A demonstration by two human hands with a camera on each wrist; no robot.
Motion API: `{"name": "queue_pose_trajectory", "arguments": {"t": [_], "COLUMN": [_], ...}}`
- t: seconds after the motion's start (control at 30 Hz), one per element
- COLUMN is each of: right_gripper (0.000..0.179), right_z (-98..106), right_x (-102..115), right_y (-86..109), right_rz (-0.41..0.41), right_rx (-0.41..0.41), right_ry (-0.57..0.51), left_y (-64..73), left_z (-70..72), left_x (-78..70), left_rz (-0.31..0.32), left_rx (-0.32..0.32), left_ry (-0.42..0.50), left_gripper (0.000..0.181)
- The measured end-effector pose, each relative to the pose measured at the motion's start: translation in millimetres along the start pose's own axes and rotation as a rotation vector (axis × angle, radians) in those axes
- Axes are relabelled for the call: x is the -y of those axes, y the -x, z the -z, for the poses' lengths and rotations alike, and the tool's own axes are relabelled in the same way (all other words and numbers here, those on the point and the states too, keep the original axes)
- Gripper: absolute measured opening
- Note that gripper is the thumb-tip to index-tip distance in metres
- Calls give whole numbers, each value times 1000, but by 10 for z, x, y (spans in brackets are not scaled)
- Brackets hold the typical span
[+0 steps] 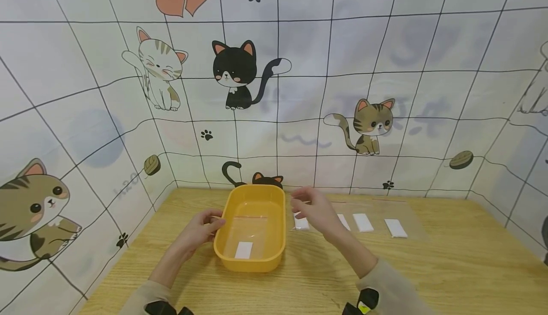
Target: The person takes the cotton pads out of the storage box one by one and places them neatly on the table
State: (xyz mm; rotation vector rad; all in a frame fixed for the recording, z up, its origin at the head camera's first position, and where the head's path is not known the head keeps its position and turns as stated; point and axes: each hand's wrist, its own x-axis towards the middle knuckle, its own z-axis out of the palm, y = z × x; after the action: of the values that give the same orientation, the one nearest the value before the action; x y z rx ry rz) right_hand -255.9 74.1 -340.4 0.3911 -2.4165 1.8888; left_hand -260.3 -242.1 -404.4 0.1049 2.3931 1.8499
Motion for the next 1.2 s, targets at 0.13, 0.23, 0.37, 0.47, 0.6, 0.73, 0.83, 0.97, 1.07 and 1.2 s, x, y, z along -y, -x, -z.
{"name": "queue_pose_trajectory", "arguments": {"t": [0.13,0.23,0.37,0.47,0.6,0.73,0.83,0.97,1.07,1.2], "right_gripper": [25,26,30,36,44,49,54,59,61,63], "right_z": [-99,-162,-225,-264,-333,-422,-479,-544,-601,-671], "right_x": [-9,-9,-23,-34,-42,-44,-35,-49,-82,-126], "right_y": [-38,-58,-83,-103,-134,-162,-182,-217,-247,-286], "right_rz": [-7,-15,-22,-30,-69,-115,-145,-194,-222,-232], "right_rx": [9,20,48,78,113,125,138,176,190,175], "right_ry": [-24,-34,-48,-56,-52,-54,-47,-53,-64,-48], "left_y": [-19,-33,-60,-78,-96,-119,-140,-165,-183,-208], "left_z": [-2,-1,5,11,16,24,28,29,29,30], "left_x": [-1,-5,-4,-2,2,14,23,26,27,29], "left_rz": [4,3,-3,-8,-9,-13,-17,-21,-25,-31], "left_rx": [-5,-4,-1,-1,0,7,10,7,5,10], "left_ry": [0,2,2,2,-1,-4,-4,-5,-6,-2], "left_gripper": [37,37,36,36,37,37,37,37,36,36]}}
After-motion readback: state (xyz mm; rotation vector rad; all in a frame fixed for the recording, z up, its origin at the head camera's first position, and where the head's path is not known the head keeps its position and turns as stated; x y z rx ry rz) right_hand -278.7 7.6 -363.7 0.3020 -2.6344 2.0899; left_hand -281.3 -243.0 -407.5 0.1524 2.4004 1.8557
